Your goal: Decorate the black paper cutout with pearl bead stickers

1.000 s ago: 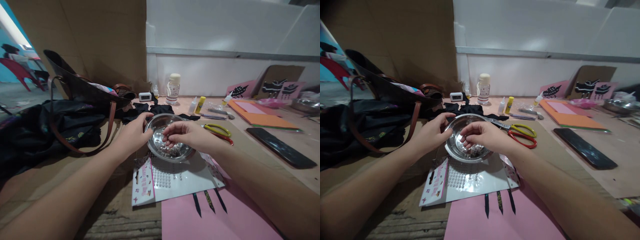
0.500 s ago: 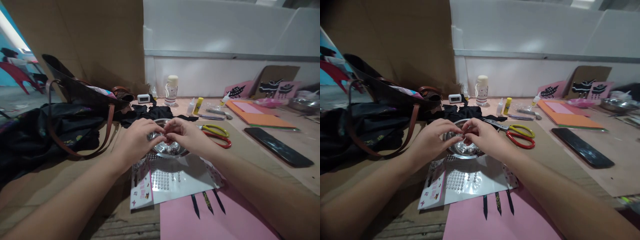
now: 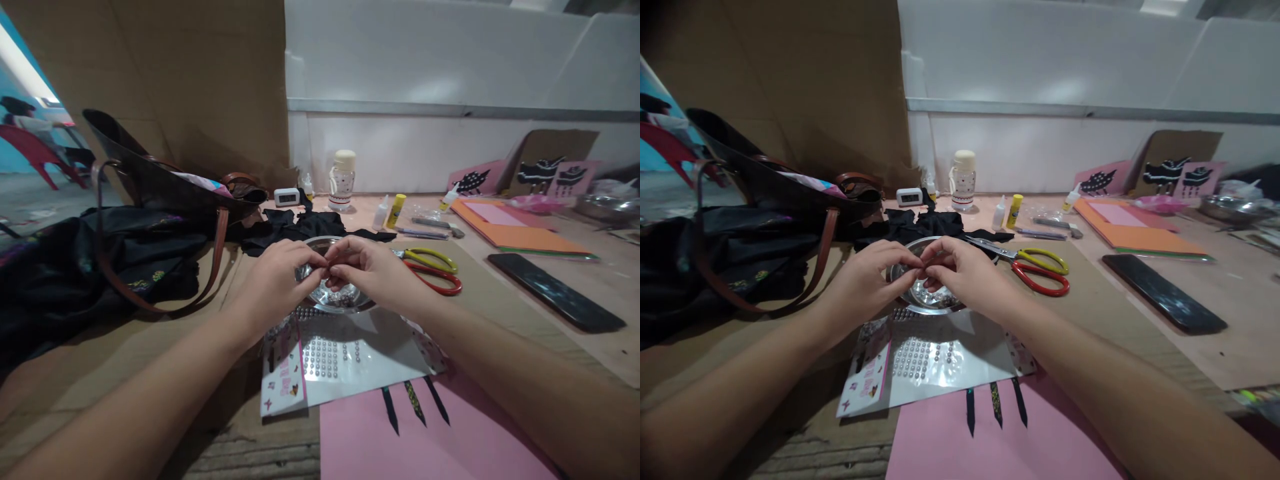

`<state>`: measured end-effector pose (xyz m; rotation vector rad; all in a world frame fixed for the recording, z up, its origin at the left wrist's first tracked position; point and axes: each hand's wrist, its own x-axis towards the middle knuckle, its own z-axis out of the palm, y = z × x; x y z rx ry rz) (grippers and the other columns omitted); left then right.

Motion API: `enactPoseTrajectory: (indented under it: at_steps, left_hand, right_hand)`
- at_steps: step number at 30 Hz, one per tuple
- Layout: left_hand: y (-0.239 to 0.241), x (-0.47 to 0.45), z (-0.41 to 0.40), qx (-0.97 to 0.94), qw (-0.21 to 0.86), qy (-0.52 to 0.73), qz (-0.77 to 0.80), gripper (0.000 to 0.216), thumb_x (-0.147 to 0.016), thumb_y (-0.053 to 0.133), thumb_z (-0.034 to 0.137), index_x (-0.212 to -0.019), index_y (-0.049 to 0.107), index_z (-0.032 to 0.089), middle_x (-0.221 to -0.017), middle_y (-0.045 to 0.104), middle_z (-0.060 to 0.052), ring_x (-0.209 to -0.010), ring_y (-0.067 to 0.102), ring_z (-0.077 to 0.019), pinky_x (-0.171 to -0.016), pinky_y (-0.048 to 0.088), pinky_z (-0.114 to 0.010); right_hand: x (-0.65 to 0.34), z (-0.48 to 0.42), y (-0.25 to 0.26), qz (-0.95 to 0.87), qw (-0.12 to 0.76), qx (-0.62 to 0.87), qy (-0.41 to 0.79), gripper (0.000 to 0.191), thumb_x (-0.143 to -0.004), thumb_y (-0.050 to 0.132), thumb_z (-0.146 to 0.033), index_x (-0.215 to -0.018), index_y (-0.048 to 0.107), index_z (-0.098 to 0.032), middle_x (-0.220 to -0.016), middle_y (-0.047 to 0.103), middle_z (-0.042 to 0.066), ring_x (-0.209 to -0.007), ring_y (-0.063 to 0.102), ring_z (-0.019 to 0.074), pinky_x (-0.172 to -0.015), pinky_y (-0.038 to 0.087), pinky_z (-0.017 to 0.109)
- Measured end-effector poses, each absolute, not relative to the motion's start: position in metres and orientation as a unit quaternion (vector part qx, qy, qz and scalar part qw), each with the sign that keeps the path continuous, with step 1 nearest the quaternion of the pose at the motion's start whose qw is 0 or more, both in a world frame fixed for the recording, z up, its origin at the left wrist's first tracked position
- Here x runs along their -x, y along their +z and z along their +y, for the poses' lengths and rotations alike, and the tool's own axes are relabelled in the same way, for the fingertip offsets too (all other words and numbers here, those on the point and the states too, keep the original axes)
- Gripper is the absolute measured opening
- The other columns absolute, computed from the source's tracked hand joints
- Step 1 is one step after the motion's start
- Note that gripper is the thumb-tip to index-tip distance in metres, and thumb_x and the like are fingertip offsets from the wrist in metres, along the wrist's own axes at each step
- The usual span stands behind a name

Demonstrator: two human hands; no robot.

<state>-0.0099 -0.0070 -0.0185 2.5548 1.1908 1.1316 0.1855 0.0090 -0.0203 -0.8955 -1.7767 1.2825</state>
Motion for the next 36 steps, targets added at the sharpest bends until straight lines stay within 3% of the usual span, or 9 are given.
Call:
enactPoseTrajectory:
  at_steps: [3, 7, 10, 18, 36]
  left_hand:
    - [-0.018, 0.008, -0.008, -0.817, 0.106, 0.38, 0.421, 0.009, -0.088, 0.065, 0.019, -0.089, 0.074, 0.018, -0.089, 0.073, -0.001, -0.086, 0.063, -0.017, -0.081, 0.045, -0.03]
    - [-0.017, 0.005, -0.011, -0.771, 0.201, 0.384, 0.467, 0.013, -0.089, 0.063, 0.026, -0.092, 0.075, 0.021, -0.091, 0.074, 0.001, -0.082, 0.065, -0.015, -0.078, 0.048, -0.026]
    - [-0.017, 0.005, -0.012, -0.75, 0.229, 0.388, 0.484, 0.014, -0.088, 0.064, 0.026, -0.093, 0.076, 0.022, -0.09, 0.075, 0.001, -0.081, 0.065, -0.0151, -0.079, 0.05, -0.025]
    - [-0.015, 0.005, -0.012, -0.727, 0.267, 0.397, 0.494, 0.016, -0.088, 0.065, 0.03, -0.094, 0.077, 0.022, -0.087, 0.075, 0.001, -0.079, 0.066, -0.0158, -0.083, 0.052, -0.028]
    - [-0.009, 0.001, -0.015, -0.727, 0.251, 0.392, 0.504, 0.015, -0.086, 0.067, 0.032, -0.089, 0.076, 0.021, -0.075, 0.073, 0.0, -0.071, 0.064, -0.0169, -0.071, 0.052, -0.028]
  right_hand:
    - [-0.189, 0.009, -0.019, -0.725, 0.373, 0.369, 0.446, 0.008, -0.089, 0.058, -0.017, -0.094, 0.06, -0.022, -0.083, 0.071, 0.0, -0.075, 0.07, 0.0156, -0.07, 0.056, 0.033]
    - [-0.196, 0.009, -0.016, -0.819, 0.332, 0.421, 0.203, 0.014, -0.094, 0.056, -0.027, -0.098, 0.069, -0.025, -0.091, 0.074, 0.002, -0.082, 0.068, 0.0192, -0.075, 0.052, 0.037]
    - [-0.198, 0.011, -0.016, -0.845, 0.32, 0.41, 0.125, 0.016, -0.095, 0.056, -0.028, -0.099, 0.072, -0.026, -0.099, 0.075, 0.004, -0.092, 0.068, 0.0214, -0.081, 0.05, 0.038]
    - [-0.194, 0.009, -0.018, -0.843, 0.346, 0.392, 0.127, 0.009, -0.091, 0.063, -0.02, -0.094, 0.071, -0.023, -0.095, 0.074, 0.002, -0.09, 0.066, 0.0181, -0.079, 0.049, 0.033]
    - [-0.19, 0.001, -0.011, -0.81, 0.373, 0.407, 0.197, 0.005, -0.091, 0.061, -0.024, -0.091, 0.065, -0.023, -0.088, 0.07, 0.0, -0.081, 0.062, 0.016, -0.07, 0.044, 0.029]
